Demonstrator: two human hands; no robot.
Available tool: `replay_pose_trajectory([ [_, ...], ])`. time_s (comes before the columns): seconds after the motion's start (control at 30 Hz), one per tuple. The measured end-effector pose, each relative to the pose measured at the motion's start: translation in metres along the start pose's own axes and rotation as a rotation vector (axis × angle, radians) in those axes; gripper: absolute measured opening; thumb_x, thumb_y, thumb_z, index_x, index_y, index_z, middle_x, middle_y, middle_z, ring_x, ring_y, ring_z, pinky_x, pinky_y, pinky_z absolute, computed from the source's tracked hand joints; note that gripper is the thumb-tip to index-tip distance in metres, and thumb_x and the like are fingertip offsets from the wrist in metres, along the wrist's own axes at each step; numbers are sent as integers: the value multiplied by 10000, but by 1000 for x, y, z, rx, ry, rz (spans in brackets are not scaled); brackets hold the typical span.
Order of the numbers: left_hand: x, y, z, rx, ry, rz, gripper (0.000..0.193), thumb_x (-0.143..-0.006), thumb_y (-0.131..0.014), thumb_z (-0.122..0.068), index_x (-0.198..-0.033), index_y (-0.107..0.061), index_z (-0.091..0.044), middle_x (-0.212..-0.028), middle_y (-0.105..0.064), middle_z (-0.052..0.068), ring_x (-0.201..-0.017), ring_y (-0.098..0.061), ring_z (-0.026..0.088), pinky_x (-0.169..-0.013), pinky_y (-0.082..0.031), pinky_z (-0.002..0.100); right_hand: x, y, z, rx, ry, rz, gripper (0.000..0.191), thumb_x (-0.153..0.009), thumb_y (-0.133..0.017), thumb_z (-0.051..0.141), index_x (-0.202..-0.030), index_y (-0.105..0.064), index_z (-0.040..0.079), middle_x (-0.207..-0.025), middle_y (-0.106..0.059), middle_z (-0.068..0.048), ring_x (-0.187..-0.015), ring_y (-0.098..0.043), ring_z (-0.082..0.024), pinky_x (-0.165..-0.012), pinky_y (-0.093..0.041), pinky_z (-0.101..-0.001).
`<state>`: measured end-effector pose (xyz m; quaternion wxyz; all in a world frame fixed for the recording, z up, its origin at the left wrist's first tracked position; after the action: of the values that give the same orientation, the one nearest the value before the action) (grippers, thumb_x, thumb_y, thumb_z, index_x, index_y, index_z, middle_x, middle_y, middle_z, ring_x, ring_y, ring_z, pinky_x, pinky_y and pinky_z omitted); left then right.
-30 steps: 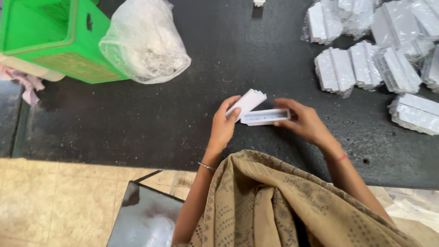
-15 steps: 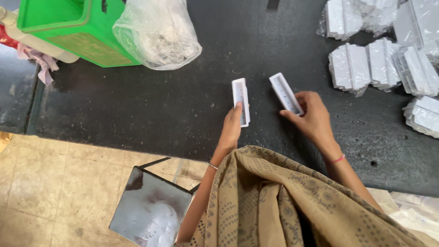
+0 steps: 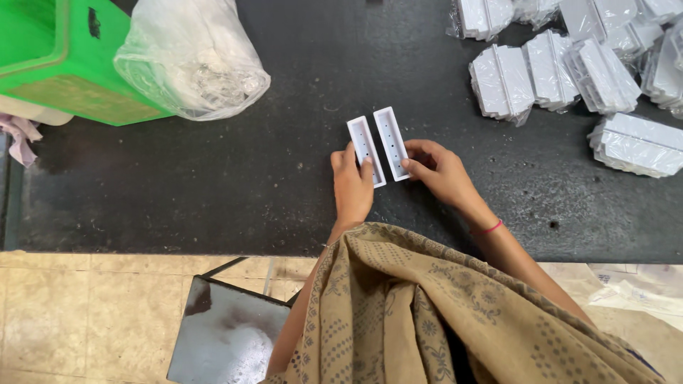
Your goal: The person repeatedly picks up small white plastic components, wraps each one in clear plastic film, and places the wrapped units into a white plastic bag. The person also handles unwrapped components and stacks them on the table.
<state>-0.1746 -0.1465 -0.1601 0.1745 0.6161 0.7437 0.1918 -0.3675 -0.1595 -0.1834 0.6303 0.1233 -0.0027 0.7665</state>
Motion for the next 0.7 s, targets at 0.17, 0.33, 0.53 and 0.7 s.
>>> replay_pose_trajectory([
  [0.17, -1, -6, 1, 18, 102, 66, 477, -1000, -601, -204, -1442, -486, -66, -1237, -516, 133, -906, -645, 251, -820, -545, 374, -3, -6, -5, -87, 5, 47, 398, -942, -701, 142, -1313, -640, 11, -1076, -728, -56, -922, -685, -112, -774, -575, -270],
  [0.33, 1, -5, 0, 77, 44, 35, 456, -1004, -577, -167, -1446, -511, -76, -1244, -531, 139, -934, -639, 254, -831, -543, 377, -7, -8, -7, -115, -18, 45, 399, -947, -696, 147, -1317, -643, 7, -1082, -723, -68, -938, -694, -121, -785, -584, -279],
  [0.53, -9, 8, -3, -33, -148, -45, 388, -1009, -618, -141, -1382, -555, -57, -1169, -555, 188, -997, -630, 342, -877, -510, 439, -22, -20, 2, -59, 40, -11, 369, -940, -701, 157, -1275, -674, 5, -1102, -743, -65, -920, -704, -125, -756, -594, -282],
  [0.7, -41, 31, 9, -68, -196, -118, 422, -1008, -604, -94, -1423, -548, -37, -1150, -552, 181, -982, -626, 314, -871, -515, 425, -53, -41, 32, 100, 199, -73, 345, -921, -712, 169, -1247, -714, 54, -1027, -693, -100, -829, -702, -169, -747, -585, -306],
])
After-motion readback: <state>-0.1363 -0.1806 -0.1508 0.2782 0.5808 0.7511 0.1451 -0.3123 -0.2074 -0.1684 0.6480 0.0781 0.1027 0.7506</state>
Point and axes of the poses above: each hand's wrist, its own x-axis away from the middle knuckle, its own y-axis out of the back of the hand, z = x × y, the point moved 10 cm from there along -x, towards the middle knuckle
